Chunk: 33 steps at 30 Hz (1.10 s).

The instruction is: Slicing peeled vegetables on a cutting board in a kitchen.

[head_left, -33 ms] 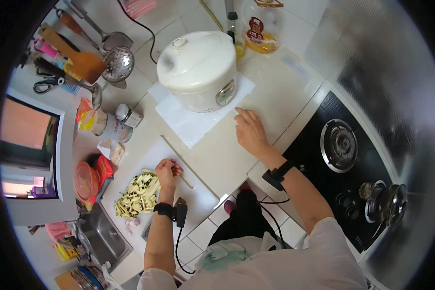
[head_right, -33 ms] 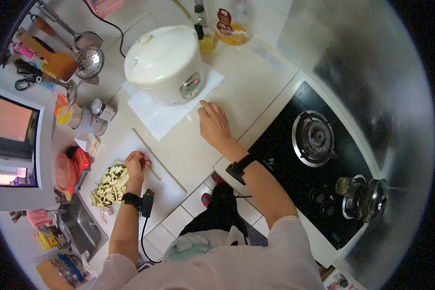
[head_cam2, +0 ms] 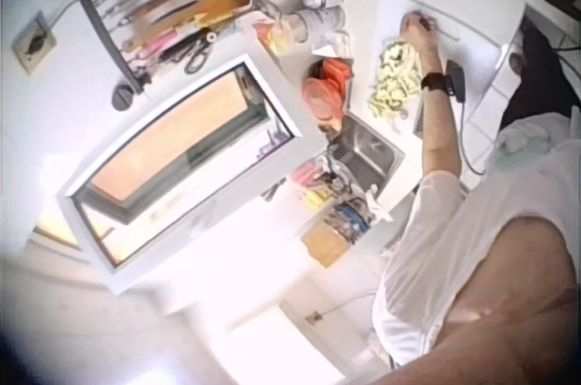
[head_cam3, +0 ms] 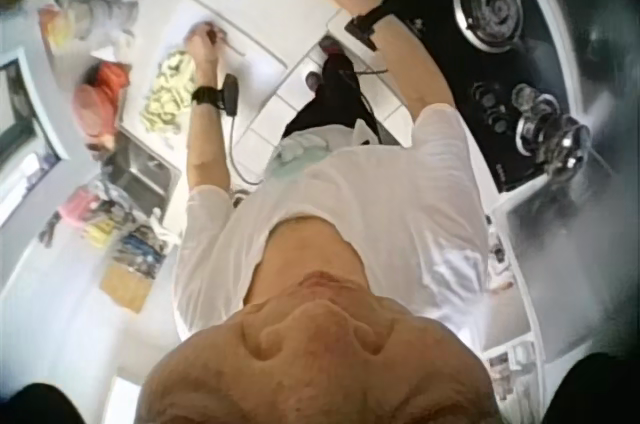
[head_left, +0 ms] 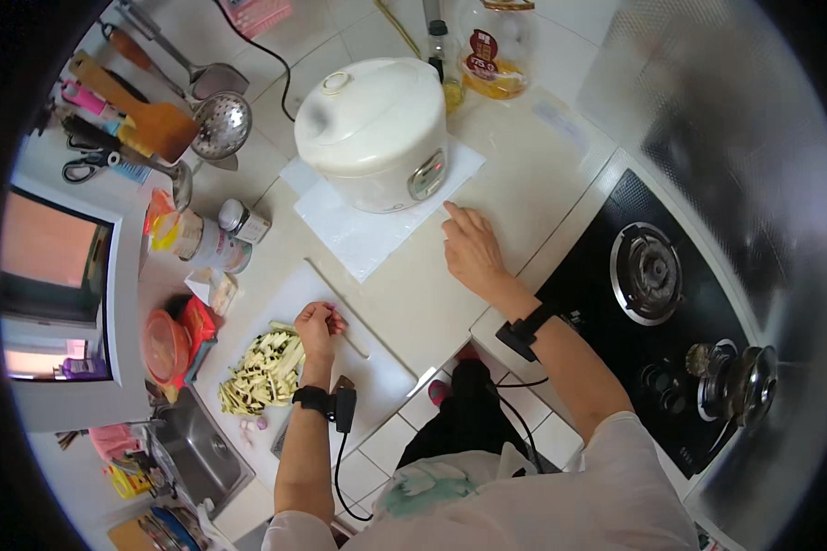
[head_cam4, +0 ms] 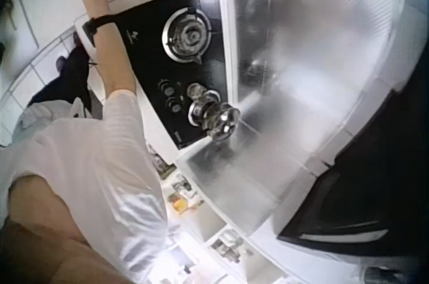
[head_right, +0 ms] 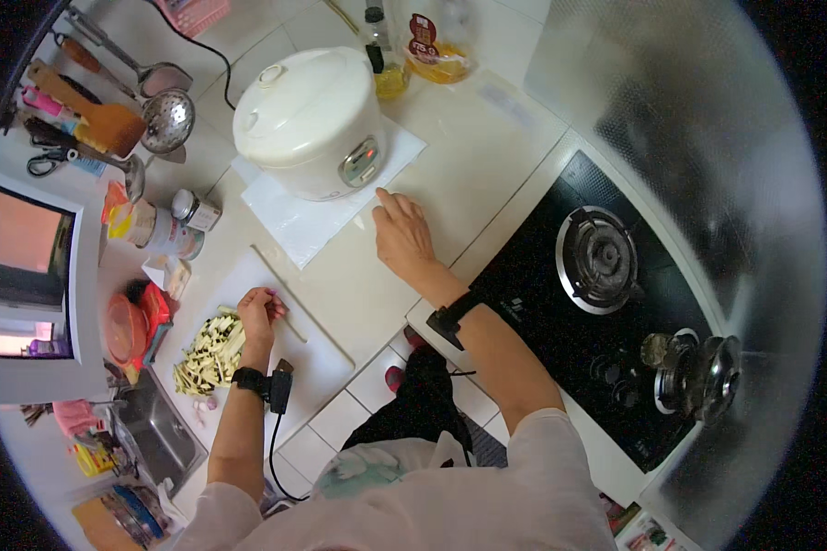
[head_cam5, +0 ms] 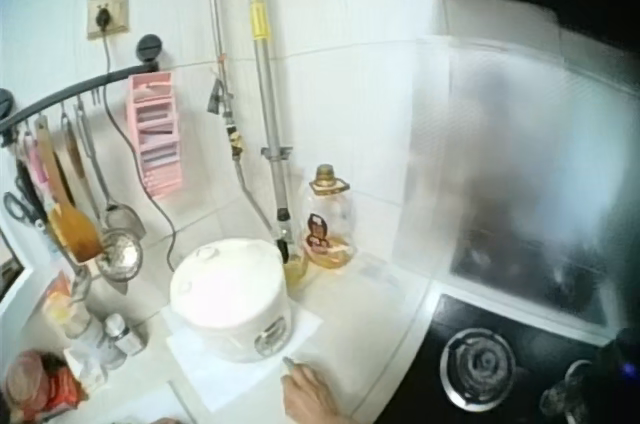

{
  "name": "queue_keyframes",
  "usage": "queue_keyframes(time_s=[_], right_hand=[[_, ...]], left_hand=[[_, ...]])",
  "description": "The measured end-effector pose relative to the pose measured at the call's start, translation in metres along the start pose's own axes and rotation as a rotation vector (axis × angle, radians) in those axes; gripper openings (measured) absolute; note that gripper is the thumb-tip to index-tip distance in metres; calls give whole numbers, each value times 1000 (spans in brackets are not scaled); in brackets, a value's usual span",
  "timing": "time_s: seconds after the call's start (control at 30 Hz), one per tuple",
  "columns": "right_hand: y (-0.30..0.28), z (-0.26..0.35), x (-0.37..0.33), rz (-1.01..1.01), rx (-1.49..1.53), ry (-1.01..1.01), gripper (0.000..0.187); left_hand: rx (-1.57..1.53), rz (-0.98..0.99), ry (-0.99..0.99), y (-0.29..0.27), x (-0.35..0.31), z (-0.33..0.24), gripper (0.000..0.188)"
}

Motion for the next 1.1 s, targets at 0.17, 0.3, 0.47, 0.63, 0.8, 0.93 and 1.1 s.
queue_keyframes(time_s=[0.17, 0.3, 0.47, 0.63, 0.8, 0.93, 1.1], right_hand=[[14, -3, -6, 129, -3, 97, 17], [18, 0, -6, 122, 12, 103, 17], [26, -3, -6, 191, 5, 124, 15], [28, -5, 0, 145, -17, 121, 13], [27, -9, 3, 158, -27, 119, 14], [25, -13, 4, 177, -33, 98, 15], [26, -14, 5, 174, -26, 64, 15]], left_hand=[[29, -20, 12, 5, -2, 1, 11], [12, -35, 22, 3, -5, -1, 11], [37, -38, 44, 4, -4, 1, 15], [44, -45, 38, 5, -4, -2, 14], [59, -59, 46, 7, -6, -3, 16], [39, -52, 52, 7, -6, -2, 16], [44, -72, 47, 8, -7, -3, 15]])
Point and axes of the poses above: each hand's wrist, its own x-axis towards the middle knuckle, its own y-axis out of the palm, z = x × y, the point moved 1 cm from there along x, towards the middle knuckle, and after that the axes turned 10 degrees about -z, right-handed, at the moved point
